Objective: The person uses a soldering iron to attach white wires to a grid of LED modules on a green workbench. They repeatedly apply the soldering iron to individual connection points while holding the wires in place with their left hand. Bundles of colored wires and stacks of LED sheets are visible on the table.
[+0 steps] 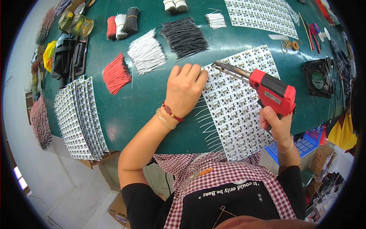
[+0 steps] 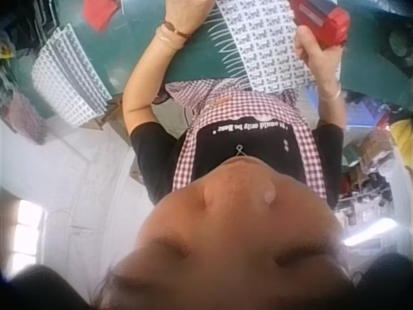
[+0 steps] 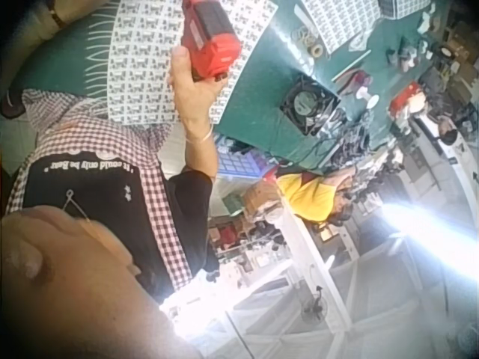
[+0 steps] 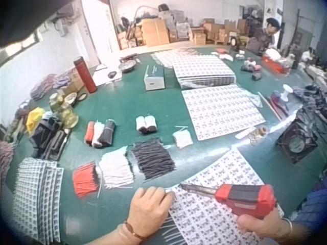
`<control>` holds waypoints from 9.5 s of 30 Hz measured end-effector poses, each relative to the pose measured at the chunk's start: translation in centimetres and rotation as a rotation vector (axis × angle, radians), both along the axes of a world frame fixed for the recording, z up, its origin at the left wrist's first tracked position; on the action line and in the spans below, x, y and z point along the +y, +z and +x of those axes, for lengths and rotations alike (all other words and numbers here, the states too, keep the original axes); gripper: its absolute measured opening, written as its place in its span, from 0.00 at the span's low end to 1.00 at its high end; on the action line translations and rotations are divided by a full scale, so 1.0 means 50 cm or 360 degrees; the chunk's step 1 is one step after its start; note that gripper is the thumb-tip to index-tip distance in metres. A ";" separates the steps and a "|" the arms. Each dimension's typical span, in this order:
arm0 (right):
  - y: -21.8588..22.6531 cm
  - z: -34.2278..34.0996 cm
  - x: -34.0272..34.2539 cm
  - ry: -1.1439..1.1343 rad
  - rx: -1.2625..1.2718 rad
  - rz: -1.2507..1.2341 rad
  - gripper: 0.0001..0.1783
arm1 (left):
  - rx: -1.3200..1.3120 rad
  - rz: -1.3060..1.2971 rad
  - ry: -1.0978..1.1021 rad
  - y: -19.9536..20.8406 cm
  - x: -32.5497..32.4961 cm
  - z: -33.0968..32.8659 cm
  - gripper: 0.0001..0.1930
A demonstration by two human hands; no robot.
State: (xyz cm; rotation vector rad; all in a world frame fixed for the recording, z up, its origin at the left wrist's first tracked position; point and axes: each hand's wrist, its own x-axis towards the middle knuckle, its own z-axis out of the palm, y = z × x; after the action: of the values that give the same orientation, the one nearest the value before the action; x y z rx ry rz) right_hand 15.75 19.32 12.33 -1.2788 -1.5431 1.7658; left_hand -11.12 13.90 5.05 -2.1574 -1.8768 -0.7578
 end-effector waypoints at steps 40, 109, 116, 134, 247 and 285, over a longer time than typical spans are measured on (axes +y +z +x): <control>0.004 0.001 -0.021 0.0050 -0.0084 -0.0092 0.12 | -0.0334 0.0029 -0.0055 -0.009 -0.012 0.006 0.10; 0.017 -0.015 -0.045 -0.0008 -0.0119 0.0117 0.16 | -0.0238 0.0013 -0.0065 -0.014 -0.008 0.003 0.09; 0.016 -0.014 -0.043 -0.0014 -0.0103 0.0156 0.15 | -0.0149 -0.0012 -0.0030 -0.010 -0.010 0.003 0.09; 0.013 -0.001 -0.037 0.0069 -0.0087 0.0026 0.13 | -0.0273 0.0021 -0.0024 -0.012 -0.024 0.025 0.09; -0.133 0.198 0.030 -0.0562 0.1770 -0.0462 0.18 | -0.0468 -0.0024 0.0383 -0.033 0.276 0.012 0.06; -0.002 0.042 -0.220 0.0047 0.0330 0.0094 0.11 | -0.1980 -0.0511 0.0289 0.115 -0.271 0.312 0.06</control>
State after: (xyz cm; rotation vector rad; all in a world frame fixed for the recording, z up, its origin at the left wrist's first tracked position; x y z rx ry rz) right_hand 17.85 8.30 12.24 -1.0149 -1.4911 1.7945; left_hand 4.46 0.37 10.81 -1.6585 -2.7811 -2.2122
